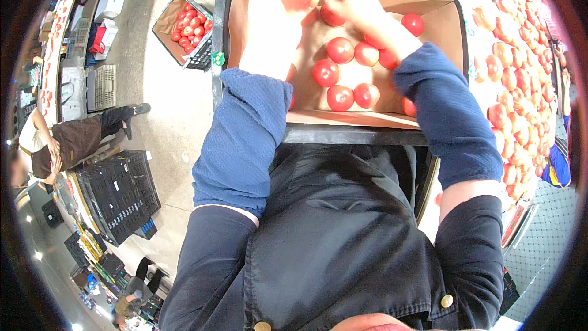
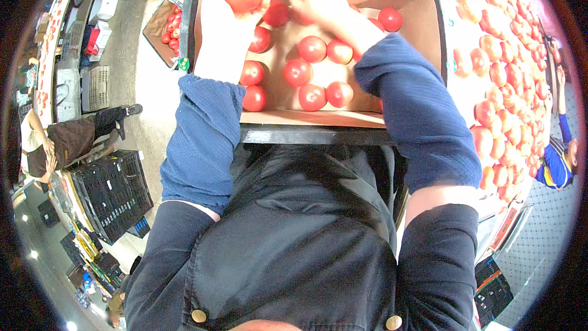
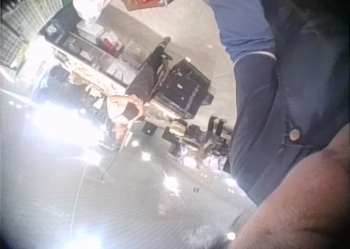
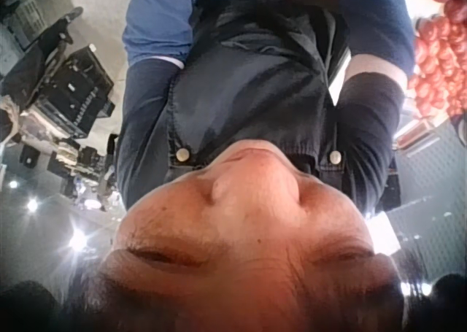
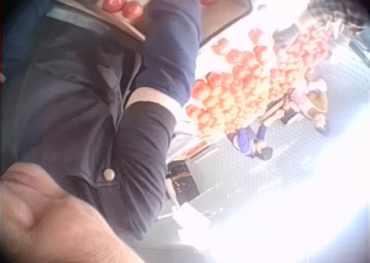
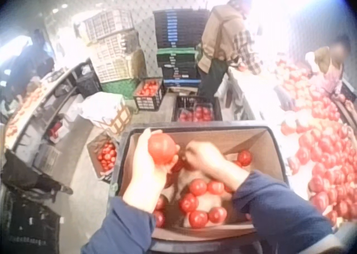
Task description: The person picks tomatoes from a table and places them into a black crate. They handle the tomatoes one by one, occasionally rotating them, and arrange them in layers within the crate. The person also handles a white paper sheet, placing it inside the crate before continuing to add tomatoes.
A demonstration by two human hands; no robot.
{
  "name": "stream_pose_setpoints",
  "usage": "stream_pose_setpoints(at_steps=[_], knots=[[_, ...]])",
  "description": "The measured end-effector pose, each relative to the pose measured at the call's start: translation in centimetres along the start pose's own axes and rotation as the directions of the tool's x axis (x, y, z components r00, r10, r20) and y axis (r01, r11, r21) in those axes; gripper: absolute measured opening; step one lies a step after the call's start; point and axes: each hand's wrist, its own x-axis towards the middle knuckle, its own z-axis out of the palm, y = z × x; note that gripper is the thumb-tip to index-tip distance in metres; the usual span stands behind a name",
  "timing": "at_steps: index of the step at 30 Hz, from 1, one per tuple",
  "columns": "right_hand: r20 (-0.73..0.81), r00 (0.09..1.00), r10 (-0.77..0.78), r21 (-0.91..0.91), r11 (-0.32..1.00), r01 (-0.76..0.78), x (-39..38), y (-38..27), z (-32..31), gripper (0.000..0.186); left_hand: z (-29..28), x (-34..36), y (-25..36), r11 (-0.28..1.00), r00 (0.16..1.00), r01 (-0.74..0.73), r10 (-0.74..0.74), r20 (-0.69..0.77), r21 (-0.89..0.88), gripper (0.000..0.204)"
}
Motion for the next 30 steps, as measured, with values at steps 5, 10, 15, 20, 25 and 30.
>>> stream_pose_setpoints(at_steps=[5,10,15,20,25,30], knots=[[0.120,0.986,-0.114,-0.369,0.917,0.151,-1.5,-1.1,6.6,0.065,-1.0,-0.1,0.1,0.979,0.980,-0.183,0.189,-0.060,0.087,0.038],[0.132,0.989,-0.061,-0.378,0.920,0.107,-0.7,-1.3,7.4,0.062,-1.5,-0.2,-0.7,0.960,0.965,-0.260,0.263,-0.017,0.101,0.037],[0.155,0.987,-0.041,-0.180,0.981,0.069,-1.0,0.0,7.0,0.068,-0.8,0.4,-0.7,0.989,0.989,-0.146,0.147,-0.025,0.008,0.038],[0.263,0.965,-0.018,-0.068,0.997,0.037,0.2,-1.2,6.4,0.061,-0.5,0.2,-0.5,0.995,0.993,-0.098,0.099,-0.057,0.025,0.034],[-0.019,0.999,0.049,0.227,0.973,-0.043,-0.2,1.2,11.0,0.038,-0.9,-1.1,0.7,0.994,0.992,-0.107,0.107,-0.073,0.002,0.029],[0.065,0.979,0.192,0.434,0.878,-0.201,-0.8,2.9,6.0,0.063,-0.2,2.2,-3.0,0.921,0.893,-0.384,0.389,-0.226,0.071,0.025]])
